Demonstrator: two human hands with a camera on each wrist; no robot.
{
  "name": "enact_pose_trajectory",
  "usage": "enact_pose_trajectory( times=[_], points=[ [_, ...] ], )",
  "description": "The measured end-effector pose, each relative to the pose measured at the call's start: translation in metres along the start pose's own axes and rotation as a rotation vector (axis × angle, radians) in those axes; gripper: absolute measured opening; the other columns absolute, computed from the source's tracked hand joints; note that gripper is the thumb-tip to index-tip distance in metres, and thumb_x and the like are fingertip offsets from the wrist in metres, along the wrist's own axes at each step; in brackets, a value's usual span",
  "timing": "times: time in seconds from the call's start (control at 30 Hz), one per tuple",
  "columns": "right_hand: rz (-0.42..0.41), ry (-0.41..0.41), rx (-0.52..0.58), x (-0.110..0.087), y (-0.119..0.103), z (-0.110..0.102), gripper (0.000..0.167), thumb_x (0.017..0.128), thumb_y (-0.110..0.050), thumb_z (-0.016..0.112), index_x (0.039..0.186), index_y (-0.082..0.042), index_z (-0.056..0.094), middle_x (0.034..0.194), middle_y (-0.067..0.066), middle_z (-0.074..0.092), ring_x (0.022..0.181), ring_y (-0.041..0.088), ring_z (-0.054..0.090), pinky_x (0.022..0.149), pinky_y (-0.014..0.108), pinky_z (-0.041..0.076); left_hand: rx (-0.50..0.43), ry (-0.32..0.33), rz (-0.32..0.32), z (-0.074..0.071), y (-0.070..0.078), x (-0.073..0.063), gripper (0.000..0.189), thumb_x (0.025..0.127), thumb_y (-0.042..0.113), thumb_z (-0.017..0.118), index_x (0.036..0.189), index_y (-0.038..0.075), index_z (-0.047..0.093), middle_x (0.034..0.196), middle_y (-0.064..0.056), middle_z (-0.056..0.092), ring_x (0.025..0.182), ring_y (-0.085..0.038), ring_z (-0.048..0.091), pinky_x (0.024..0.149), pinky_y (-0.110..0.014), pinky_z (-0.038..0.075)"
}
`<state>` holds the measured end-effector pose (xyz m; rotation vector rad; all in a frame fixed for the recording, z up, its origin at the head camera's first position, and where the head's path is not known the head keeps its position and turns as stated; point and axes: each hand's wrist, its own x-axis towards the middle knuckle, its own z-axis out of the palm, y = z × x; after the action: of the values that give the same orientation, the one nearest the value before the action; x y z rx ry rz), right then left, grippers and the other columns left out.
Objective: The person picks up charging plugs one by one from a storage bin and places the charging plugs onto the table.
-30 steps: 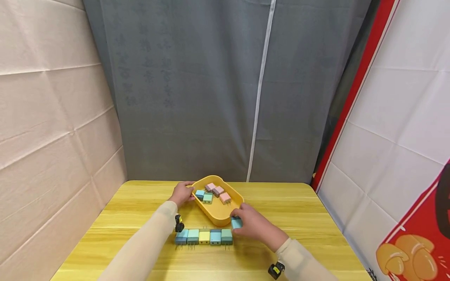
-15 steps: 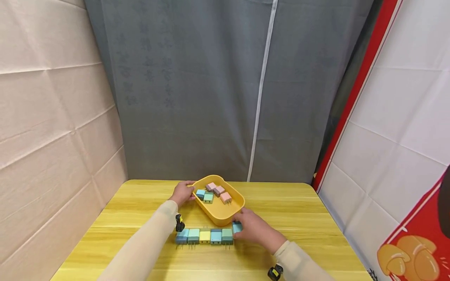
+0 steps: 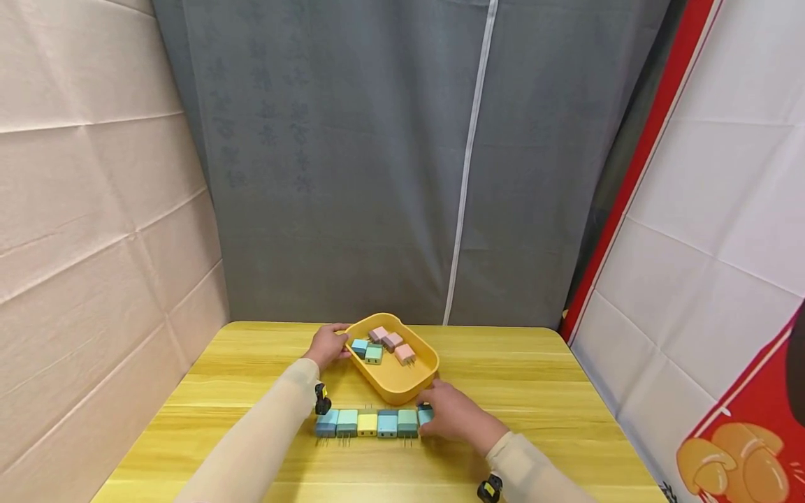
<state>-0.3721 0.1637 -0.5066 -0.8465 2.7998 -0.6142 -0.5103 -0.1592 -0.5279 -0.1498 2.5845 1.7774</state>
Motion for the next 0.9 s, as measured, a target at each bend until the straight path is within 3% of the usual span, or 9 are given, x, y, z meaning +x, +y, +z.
enact_pose_trajectory(
  times=[0.43,0.9],
  points=[
    [0.008,0.001,-0.002,0.002,0.003,0.007,0.047,0.086,-0.031,0.098,0.122,-0.010,0.078,0.129,0.005,0.064,0.115,0.025,0.065,0.100,0.050,0.059,-0.003,0.005,0.010,0.000,-0.001,-0.003,0.043,0.114,0.008,0.059,0.157,0.002,0.061,0.099,-0.019,0.069,0.065,-0.017,0.067,0.080,-0.042,0.070],
    [0.048,0.006,0.014,0.002,0.005,0.015,0.044,0.084,-0.029,0.100,0.118,-0.013,0.078,0.129,0.009,0.066,0.120,0.032,0.065,0.107,0.058,0.057,-0.015,-0.006,0.000,0.000,0.000,-0.001,0.042,0.113,0.006,0.060,0.155,0.001,0.062,0.097,-0.019,0.068,0.062,-0.016,0.064,0.086,-0.050,0.069]
  ],
)
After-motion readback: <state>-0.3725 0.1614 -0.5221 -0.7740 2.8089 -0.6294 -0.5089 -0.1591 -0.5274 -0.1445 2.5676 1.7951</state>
